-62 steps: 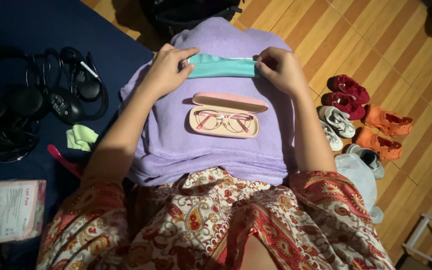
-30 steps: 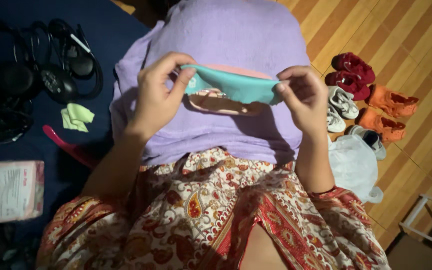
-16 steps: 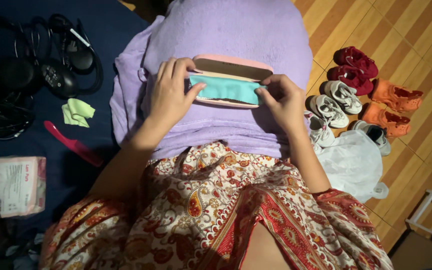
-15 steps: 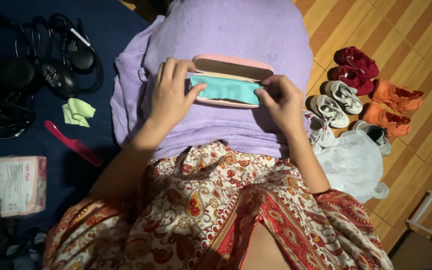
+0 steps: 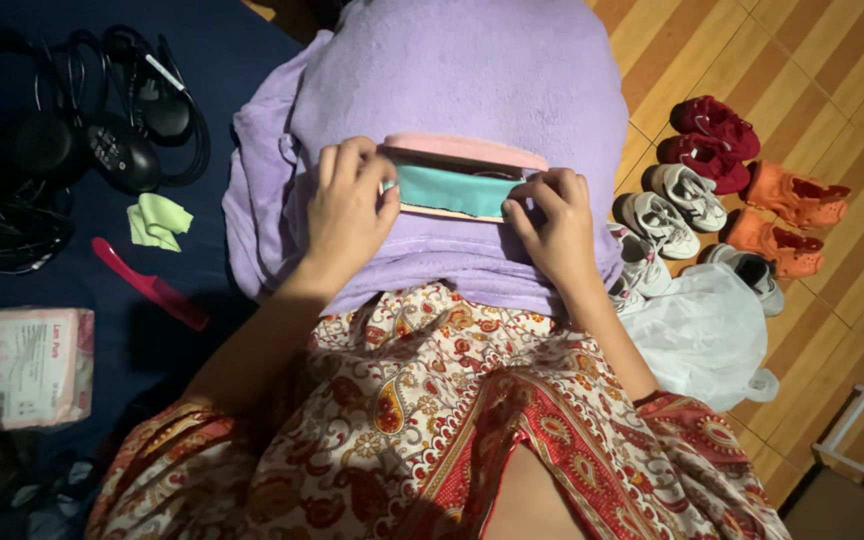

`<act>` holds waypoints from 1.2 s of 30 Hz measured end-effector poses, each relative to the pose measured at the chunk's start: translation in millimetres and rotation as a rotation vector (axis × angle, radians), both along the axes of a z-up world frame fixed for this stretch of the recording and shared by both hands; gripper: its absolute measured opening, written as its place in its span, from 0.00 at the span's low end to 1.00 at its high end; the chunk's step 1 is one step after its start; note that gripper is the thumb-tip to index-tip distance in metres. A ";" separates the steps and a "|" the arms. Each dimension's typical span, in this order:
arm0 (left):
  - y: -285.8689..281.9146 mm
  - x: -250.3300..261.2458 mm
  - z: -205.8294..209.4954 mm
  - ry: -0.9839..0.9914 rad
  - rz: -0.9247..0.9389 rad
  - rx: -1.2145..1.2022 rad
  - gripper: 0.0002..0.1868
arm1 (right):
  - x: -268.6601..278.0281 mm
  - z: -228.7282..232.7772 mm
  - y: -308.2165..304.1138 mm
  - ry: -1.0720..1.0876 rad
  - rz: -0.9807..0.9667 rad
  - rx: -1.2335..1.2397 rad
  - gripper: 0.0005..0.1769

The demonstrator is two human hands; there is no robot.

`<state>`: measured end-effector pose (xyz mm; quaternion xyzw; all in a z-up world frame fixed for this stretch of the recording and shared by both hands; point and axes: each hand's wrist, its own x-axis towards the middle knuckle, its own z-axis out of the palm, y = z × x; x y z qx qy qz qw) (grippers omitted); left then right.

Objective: The person cleans eyeglasses with a cloth, places them in a case, and packs the case, a comb, a mouse, and a mouse box into a backpack. The person then coils the mouse cable and places it in the bag.

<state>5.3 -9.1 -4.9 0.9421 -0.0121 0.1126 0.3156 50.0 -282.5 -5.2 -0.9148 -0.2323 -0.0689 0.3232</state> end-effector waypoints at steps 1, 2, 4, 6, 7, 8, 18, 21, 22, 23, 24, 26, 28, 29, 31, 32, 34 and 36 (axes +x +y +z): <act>0.4 0.8 0.4 -0.040 0.014 0.008 0.08 | 0.8 1.0 0.4 0.005 -0.004 0.011 0.08; 0.7 1.4 0.8 -0.081 0.028 0.017 0.11 | 1.5 1.9 0.6 0.009 -0.009 0.021 0.08; 0.6 -1.5 1.9 -0.101 0.040 0.023 0.12 | -0.3 2.9 0.6 0.033 -0.021 0.024 0.09; 1.0 -2.5 2.6 -0.075 0.032 0.018 0.10 | -1.1 2.6 1.2 0.059 -0.039 0.009 0.09; 0.5 -1.8 2.5 -0.075 0.030 0.027 0.10 | -0.7 2.2 1.0 0.057 -0.037 0.016 0.09; 0.5 -0.6 2.4 -0.074 0.027 0.037 0.10 | -0.1 1.5 0.8 0.056 -0.035 0.023 0.10; -13.7 11.2 8.6 0.080 0.062 0.032 0.17 | 10.7 -4.7 -1.8 0.028 -0.034 -0.030 0.09; -18.8 10.1 10.9 0.215 0.057 0.124 0.24 | 8.5 -4.5 -4.3 0.019 -0.025 -0.033 0.09; -18.5 10.5 10.5 0.199 0.035 0.142 0.24 | 8.1 -4.3 -4.7 0.040 -0.034 -0.031 0.09; -17.8 12.3 8.8 0.183 0.015 0.160 0.25 | 8.1 -4.6 -5.0 0.061 -0.042 -0.029 0.09; -17.4 12.5 6.7 0.166 -0.006 0.179 0.25 | 7.7 -5.0 -5.6 0.081 -0.050 -0.027 0.09; -14.7 10.8 2.6 0.088 -0.014 0.139 0.21 | 7.2 -5.9 -6.5 0.074 -0.060 0.026 0.11; -12.4 9.1 -1.3 0.045 0.011 0.103 0.15 | 7.2 -6.7 -6.5 0.063 -0.060 0.042 0.11; -12.3 8.5 -3.0 0.040 0.038 0.085 0.11 | 7.0 -6.5 -6.7 0.056 -0.057 0.030 0.11; -9.5 8.4 -4.8 0.005 0.067 0.015 0.08 | 5.7 -3.4 -4.3 0.045 -0.053 0.021 0.11; -7.6 8.6 -5.1 -0.028 0.069 -0.036 0.09 | 3.5 0.9 -2.8 0.042 -0.051 0.025 0.11; 2.4 -0.5 -6.0 -0.099 0.133 -0.149 0.11 | 1.1 15.9 0.0 0.044 -0.026 0.010 0.11; 17.0 -11.8 -8.1 -0.181 0.220 -0.273 0.13 | -8.3 36.8 4.3 0.056 -0.074 -0.001 0.09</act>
